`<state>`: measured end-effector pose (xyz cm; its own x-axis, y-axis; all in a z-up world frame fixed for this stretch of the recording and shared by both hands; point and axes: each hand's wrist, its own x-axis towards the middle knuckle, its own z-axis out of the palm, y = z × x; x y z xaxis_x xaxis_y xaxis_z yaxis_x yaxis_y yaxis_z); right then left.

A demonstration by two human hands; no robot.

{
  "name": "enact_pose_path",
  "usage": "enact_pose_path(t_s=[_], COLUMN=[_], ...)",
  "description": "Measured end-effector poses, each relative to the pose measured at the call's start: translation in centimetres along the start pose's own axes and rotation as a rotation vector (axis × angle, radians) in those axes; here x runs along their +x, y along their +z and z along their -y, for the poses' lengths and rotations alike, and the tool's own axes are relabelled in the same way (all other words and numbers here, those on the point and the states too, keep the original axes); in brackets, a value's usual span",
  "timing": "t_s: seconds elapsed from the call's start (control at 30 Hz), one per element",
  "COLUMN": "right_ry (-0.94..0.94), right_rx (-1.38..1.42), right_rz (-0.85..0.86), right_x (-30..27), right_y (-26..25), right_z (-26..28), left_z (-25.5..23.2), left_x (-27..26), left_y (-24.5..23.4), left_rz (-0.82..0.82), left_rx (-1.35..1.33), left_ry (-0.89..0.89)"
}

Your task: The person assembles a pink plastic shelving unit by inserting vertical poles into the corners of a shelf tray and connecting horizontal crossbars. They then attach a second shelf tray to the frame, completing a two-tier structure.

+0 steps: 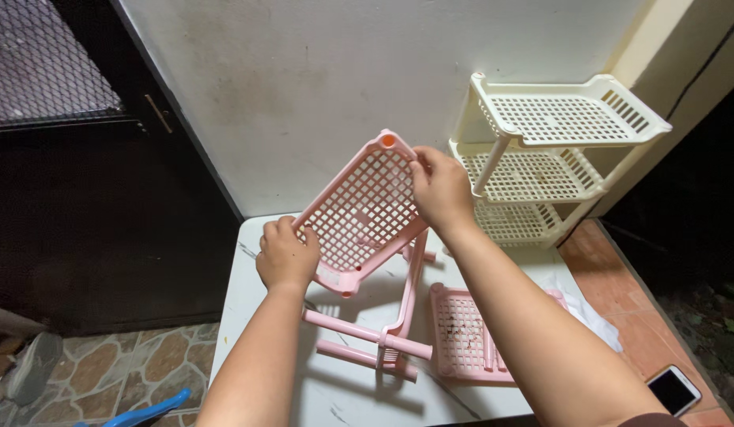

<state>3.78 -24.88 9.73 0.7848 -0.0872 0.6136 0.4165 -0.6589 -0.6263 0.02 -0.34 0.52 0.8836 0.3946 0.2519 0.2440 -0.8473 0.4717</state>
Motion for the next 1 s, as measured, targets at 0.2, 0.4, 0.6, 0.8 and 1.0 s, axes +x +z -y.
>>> enact_pose_path(t_s=[0.2,0.4,0.6,0.8,1.0], right_ry=[0.166,0.257,0.341,0.461,0.605], right_rx=[-0.004,-0.076,-0.11,-0.182,-0.239], right_rz=[-0.032,-0.093,-0.158,-0.224,-0.299], right_x=[-0.5,-1.0,-1.7,-2.6,-4.3], right_y=[-2.2,-3.7,-5.6,-8.1,-11.3], right_z=[-0.6,-2.7,-5.9,-9.9,-12.9], left_z=[-1.7,-3.5,-5.9,-9.5,-13.9], left_x=[0.0,0.4,0.5,0.4,0.2], left_y=[-1.1,-0.1,0.2,0.1,1.2], left_rz=[0.047,-0.051,0.102,0.219,0.242], left_rx=[-0.238,-0.447,-0.418,-0.323,-0.31], left_ry=[-0.15,-0.144,-0.158,-0.038,0.15])
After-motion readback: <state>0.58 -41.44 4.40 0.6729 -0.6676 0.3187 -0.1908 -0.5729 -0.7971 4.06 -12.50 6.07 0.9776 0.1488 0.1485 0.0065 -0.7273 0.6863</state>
